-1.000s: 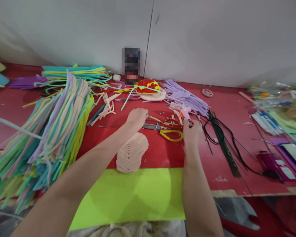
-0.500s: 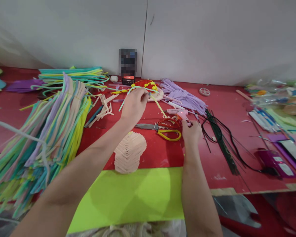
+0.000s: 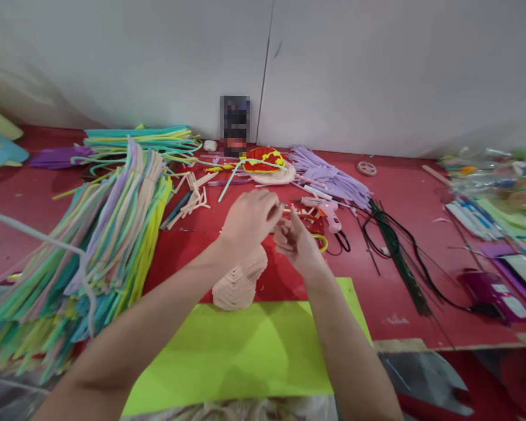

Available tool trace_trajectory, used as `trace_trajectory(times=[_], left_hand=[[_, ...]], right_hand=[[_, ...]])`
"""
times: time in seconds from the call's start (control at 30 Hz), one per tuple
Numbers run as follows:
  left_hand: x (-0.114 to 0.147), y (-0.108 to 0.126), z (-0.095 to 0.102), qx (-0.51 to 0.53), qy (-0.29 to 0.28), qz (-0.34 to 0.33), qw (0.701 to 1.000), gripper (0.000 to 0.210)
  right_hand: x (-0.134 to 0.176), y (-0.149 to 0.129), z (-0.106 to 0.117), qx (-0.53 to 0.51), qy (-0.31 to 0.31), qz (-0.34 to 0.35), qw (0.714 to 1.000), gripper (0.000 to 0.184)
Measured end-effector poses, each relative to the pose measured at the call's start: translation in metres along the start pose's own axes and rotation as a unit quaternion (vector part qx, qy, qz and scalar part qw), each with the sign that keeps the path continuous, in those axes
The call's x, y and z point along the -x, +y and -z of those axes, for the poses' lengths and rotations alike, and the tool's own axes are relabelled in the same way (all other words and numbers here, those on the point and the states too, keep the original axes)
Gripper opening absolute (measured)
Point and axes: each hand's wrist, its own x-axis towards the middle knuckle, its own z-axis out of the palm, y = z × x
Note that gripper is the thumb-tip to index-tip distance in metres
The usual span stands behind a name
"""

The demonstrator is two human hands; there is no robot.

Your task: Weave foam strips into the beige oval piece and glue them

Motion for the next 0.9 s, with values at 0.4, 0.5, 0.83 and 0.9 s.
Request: trace_trajectory(times=[0.4,0.5,0.83,0.9], left_hand=[[0.093,0.015,0.044,-0.112,0.061,-0.077,0.989,0.013],[0.113,0.014,0.061,-0.095,0.075,-0.059,0.991,0.006],[0.117,-0.031,0.067,0.064,0.091,0.146,0.983,0.015],[0.113,-0.040,0.065,0.087,0.109,0.172,0.975,0.014]], right_hand=[[-0.006,-0.004,-0.014,-0.211,-0.039,-0.026,0.976,0.025],[-0.008,-0.008,-0.012,-0.208,-0.038,-0.013,0.977,0.027],[-0.024,-0.024,0.038,-0.040,0.149,0.195,0.969,0.027],[-0.025,-0.022,0.051,0.031,0.243,0.244,0.938,0.033]])
